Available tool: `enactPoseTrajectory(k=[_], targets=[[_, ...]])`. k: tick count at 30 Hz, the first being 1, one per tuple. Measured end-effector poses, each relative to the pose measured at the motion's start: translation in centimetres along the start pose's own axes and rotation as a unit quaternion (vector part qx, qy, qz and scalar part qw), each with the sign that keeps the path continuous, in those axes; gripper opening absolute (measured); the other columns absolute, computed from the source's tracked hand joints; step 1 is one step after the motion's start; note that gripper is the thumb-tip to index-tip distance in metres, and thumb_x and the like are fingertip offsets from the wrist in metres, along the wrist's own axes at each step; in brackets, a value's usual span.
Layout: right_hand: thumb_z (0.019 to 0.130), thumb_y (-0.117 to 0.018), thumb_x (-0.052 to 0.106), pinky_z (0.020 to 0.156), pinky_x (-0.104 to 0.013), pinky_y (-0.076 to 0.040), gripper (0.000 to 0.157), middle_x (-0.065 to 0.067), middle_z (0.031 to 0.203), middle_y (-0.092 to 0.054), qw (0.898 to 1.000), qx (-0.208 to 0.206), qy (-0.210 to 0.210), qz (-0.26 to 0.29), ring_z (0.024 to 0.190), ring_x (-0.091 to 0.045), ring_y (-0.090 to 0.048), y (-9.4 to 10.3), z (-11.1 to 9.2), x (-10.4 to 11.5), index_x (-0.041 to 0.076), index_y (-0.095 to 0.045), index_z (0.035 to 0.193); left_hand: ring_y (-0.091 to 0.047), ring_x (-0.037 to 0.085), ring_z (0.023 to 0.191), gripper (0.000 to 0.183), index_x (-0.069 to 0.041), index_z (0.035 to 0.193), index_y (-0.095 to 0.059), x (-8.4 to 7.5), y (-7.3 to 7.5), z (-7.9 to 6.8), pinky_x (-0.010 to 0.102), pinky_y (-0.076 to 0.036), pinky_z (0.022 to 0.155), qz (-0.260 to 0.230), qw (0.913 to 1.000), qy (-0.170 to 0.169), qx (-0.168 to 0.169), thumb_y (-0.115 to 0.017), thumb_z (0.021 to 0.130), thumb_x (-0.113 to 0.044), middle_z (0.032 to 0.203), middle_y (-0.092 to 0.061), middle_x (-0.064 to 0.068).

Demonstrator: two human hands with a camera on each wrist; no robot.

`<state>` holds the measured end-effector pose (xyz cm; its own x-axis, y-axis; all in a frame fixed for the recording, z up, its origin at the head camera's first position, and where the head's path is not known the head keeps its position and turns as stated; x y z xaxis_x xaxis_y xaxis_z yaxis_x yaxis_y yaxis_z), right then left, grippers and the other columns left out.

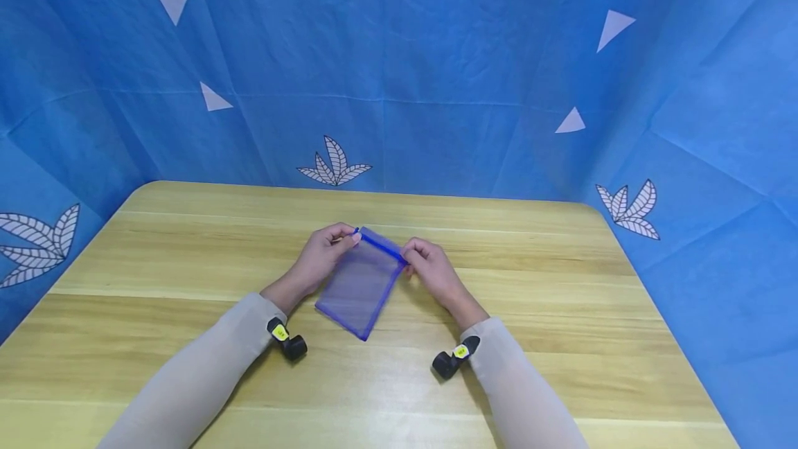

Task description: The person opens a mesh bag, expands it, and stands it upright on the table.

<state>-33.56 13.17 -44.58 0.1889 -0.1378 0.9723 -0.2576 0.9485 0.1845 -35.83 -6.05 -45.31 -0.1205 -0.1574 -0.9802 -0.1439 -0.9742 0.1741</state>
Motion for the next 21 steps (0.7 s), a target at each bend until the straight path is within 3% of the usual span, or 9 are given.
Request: enactPoseTrajectory(k=[5,14,21], targets=[[0.100,-0.053,0.011,0.069,-0.030,-0.054,0.020,-0.005,0.083,-0.058,0.999,-0.013,-0.003,0.039,0.072,-0.018,-0.059,0.68,-0.07,-0.02,-0.008,-0.060,0.098,-0.054,0.018,0.082,0.017,-0.008,0.099,-0.069,0.17,-0.04,0.07,0.032,-0.044,0.073,-0.009,0.9999,0.005,0.008,-0.064,0.097,-0.024,0.093,-0.067,0.004],[0.097,-0.061,0.011,0.069,-0.032,-0.050,0.019,-0.028,0.079,-0.056,1.000,0.003,0.020,0.003,0.073,-0.030,-0.058,0.48,-0.13,0.33,-0.008,-0.062,0.101,-0.042,0.014,0.065,0.023,-0.007,0.100,-0.070,0.32,0.01,0.09,0.024,-0.037,0.058,-0.048,0.9986,0.014,0.017,-0.065,0.096,-0.029,0.089,-0.064,0.005],[0.096,-0.062,0.011,0.067,-0.028,-0.048,0.013,-0.017,0.077,-0.059,0.999,0.004,0.019,-0.027,0.070,-0.022,-0.057,0.41,-0.10,0.27,-0.001,-0.059,0.094,-0.043,0.015,0.066,0.020,-0.006,0.099,-0.069,0.18,0.15,0.09,0.027,-0.039,0.060,-0.036,0.9993,0.001,0.006,-0.063,0.097,-0.026,0.092,-0.064,0.006]])
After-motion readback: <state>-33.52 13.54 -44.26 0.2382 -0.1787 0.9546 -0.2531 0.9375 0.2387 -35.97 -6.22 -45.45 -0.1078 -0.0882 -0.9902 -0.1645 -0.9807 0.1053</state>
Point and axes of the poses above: each hand's wrist, its own z-axis towards the middle knuckle, its own y-axis out of the back of the hand, x = y × z, the point moved 10 cm from there along z, towards the middle knuckle
